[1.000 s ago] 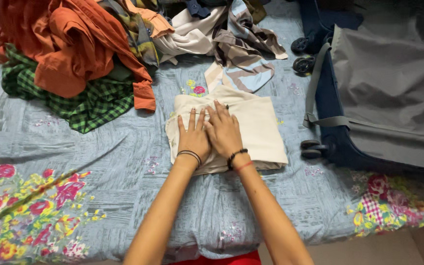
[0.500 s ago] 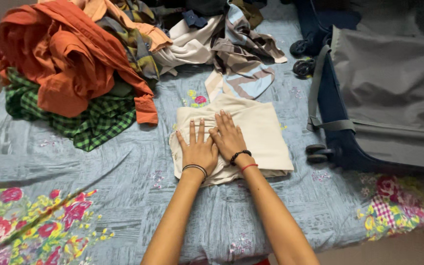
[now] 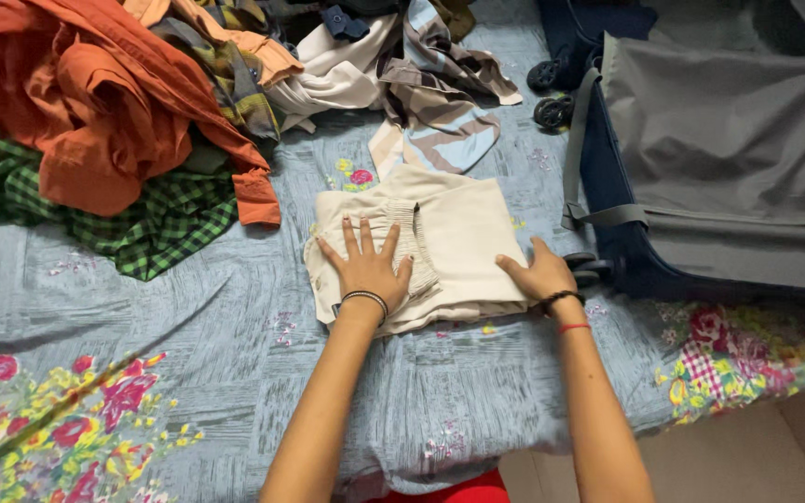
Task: The person folds a pair of white trousers by hand and places them into an open suitcase.
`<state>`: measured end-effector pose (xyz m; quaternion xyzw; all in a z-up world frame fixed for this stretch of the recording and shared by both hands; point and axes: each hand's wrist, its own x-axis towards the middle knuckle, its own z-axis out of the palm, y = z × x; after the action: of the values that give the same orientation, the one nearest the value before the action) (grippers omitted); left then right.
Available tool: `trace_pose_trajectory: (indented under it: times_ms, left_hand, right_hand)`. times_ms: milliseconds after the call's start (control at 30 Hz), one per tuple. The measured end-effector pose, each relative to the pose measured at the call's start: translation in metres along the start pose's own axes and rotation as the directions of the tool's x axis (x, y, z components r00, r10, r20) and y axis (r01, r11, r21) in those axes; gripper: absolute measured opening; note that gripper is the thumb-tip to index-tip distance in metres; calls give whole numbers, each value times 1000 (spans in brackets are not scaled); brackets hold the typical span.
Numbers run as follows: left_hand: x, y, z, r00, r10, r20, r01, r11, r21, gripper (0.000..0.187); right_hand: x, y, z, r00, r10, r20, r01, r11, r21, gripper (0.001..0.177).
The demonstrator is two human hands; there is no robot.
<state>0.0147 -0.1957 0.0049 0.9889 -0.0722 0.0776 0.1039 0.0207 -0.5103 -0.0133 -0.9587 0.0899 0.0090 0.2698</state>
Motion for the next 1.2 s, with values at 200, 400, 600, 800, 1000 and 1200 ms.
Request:
trace_pose_trajectory:
  times_ms: [200, 400, 600, 800, 1000, 1200]
  left_hand:
    - [1, 1, 5, 999, 6, -36, -5, 1000, 10, 67]
    - [-1, 3, 3, 1000, 1, -18, -1, 1000, 20, 70]
    - [0, 0, 0, 999, -15, 51, 16, 1000, -16, 70]
    - [10, -13, 43, 992, -6, 126, -30, 958, 286, 80]
    - [19, -28, 88, 997, 29, 65, -45, 961, 273, 74]
    - [-5, -107, 64, 995, 84, -62, -104, 866, -488, 78]
  right_hand:
    - [-16, 5, -10, 961, 31, 276, -199, 771, 605, 66]
    - [-35, -46, -19, 986, -164, -37, 119, 525, 843, 62]
    - [-70, -154, -15, 809, -466, -359, 578, 744, 336, 58]
    - [-111, -227, 4, 731, -626, -271, 675, 721, 155, 58]
    - [-119, -233, 20, 690, -664, -288, 710, 698, 92, 59]
    - [-130, -232, 42, 698, -645, -312, 707, 690, 155, 63]
